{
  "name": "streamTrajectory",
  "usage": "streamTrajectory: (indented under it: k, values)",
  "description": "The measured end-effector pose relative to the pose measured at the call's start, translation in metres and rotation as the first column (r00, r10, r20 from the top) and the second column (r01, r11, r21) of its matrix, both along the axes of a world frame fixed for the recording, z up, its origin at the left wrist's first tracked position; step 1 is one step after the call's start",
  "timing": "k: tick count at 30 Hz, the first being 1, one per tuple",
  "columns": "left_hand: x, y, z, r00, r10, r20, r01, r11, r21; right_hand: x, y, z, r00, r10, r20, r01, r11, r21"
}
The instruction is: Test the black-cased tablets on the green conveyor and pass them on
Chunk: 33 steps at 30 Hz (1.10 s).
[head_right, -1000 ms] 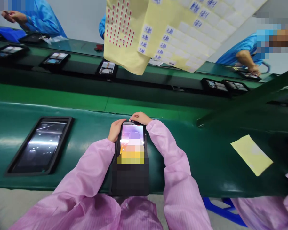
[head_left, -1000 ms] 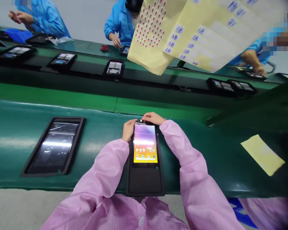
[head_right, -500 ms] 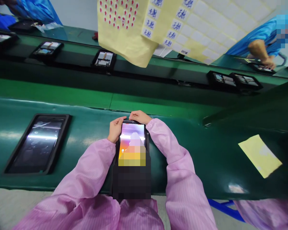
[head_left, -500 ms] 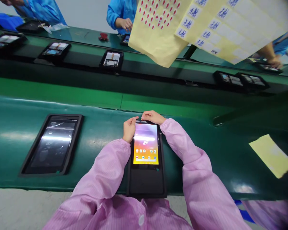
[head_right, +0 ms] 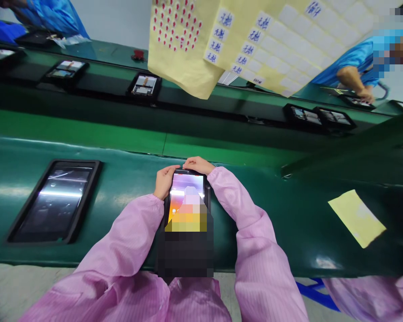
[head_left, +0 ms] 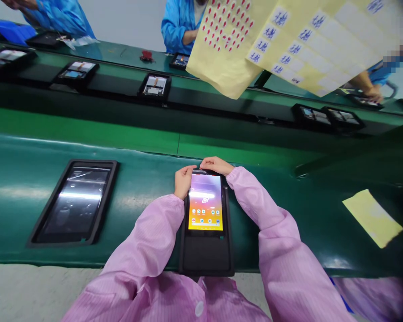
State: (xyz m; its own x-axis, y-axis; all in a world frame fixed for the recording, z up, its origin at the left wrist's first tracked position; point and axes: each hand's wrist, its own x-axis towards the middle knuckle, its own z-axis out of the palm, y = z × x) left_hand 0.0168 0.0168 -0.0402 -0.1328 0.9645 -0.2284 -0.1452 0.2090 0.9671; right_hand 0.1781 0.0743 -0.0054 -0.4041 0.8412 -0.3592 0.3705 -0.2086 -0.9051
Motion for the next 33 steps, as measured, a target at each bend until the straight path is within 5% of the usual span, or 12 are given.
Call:
streamTrajectory:
  k: [6,10,16,21,25,28,33]
  values:
    - [-0.011,-0.001,0.013,0.992,-0.125,-0.013,0.125,0.992,0.012,0.000,0.001,0.011,0.990,-0.127,-0.068,0.132,0.988,0.083]
    - [-0.033,-0.007,0.040,0.939,-0.313,-0.145,0.334,0.930,0.154,0.030,-0.011,0.040,0.930,-0.338,-0.147,0.362,0.912,0.191]
    - [-0.052,-0.026,0.060,0.743,-0.550,-0.382,0.641,0.749,0.168,0.092,-0.099,0.073,0.804,-0.563,-0.191,0.593,0.739,0.318]
    - [-0.047,-0.051,0.050,0.595,-0.636,-0.491,0.767,0.632,0.110,0.081,-0.219,0.028,0.688,-0.712,-0.138,0.723,0.659,0.207]
    - [-0.036,-0.059,0.050,0.483,-0.658,-0.578,0.847,0.518,0.119,0.040,-0.288,-0.018,0.362,-0.897,-0.253,0.931,0.362,0.048]
    - [-0.022,-0.054,0.051,0.418,-0.677,-0.606,0.890,0.439,0.124,0.009,-0.300,-0.031,0.131,-0.879,-0.459,0.978,0.190,-0.083]
    - [-0.015,-0.052,0.048,0.338,-0.690,-0.640,0.925,0.369,0.090,-0.012,-0.281,-0.032,0.071,-0.821,-0.566,0.963,0.205,-0.177]
